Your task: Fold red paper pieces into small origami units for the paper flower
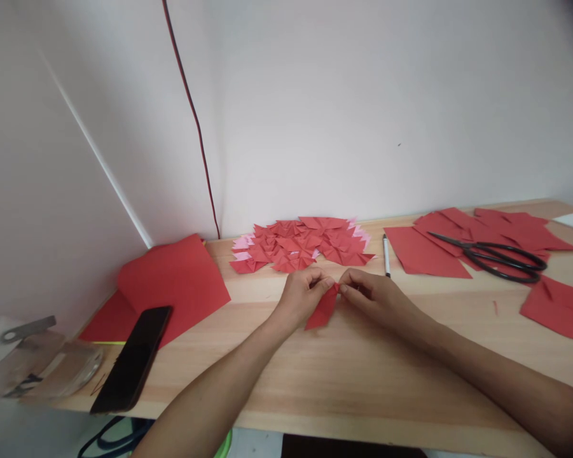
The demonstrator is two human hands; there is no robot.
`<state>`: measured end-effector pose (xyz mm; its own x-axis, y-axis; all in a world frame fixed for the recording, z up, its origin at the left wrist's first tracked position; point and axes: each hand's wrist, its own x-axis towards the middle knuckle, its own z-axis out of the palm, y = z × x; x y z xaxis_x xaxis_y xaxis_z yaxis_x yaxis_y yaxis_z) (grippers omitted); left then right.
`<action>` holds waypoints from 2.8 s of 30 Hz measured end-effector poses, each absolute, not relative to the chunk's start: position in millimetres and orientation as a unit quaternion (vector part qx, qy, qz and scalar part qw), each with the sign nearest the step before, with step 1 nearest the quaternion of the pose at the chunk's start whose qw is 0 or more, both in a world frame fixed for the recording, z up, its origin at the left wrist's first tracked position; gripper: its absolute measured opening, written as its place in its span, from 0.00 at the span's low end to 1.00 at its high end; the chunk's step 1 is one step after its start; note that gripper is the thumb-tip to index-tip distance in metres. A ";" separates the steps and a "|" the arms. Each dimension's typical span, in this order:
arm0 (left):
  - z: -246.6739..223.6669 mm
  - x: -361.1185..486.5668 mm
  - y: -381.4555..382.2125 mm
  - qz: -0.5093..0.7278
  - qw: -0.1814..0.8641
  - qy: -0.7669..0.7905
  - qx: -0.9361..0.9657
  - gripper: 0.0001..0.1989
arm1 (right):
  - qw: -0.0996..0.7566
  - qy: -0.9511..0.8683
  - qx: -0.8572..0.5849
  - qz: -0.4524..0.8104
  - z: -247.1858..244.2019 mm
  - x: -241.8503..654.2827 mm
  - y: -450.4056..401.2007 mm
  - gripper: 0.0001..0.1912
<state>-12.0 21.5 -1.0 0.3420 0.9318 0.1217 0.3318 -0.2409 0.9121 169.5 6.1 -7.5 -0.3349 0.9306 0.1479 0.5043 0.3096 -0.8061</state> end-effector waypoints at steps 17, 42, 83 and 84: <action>3.0 -7.5 15.2 0.366 0.387 0.459 0.711 0.11 | 0.313 -0.768 -0.456 0.322 -5.2 168.5 4.5 0.12; -2.3 -6.7 18.7 0.380 0.419 0.448 0.692 0.09 | 0.304 -0.764 -0.490 0.289 -5.7 168.8 6.6 0.11; -10.9 -14.2 23.8 0.383 0.405 0.454 0.695 0.11 | 0.326 -0.776 -0.441 0.311 -12.6 170.3 22.8 0.16; -10.6 -14.4 23.9 0.382 0.405 0.455 0.695 0.11 | 0.326 -0.776 -0.441 0.311 -12.9 170.0 23.4 0.16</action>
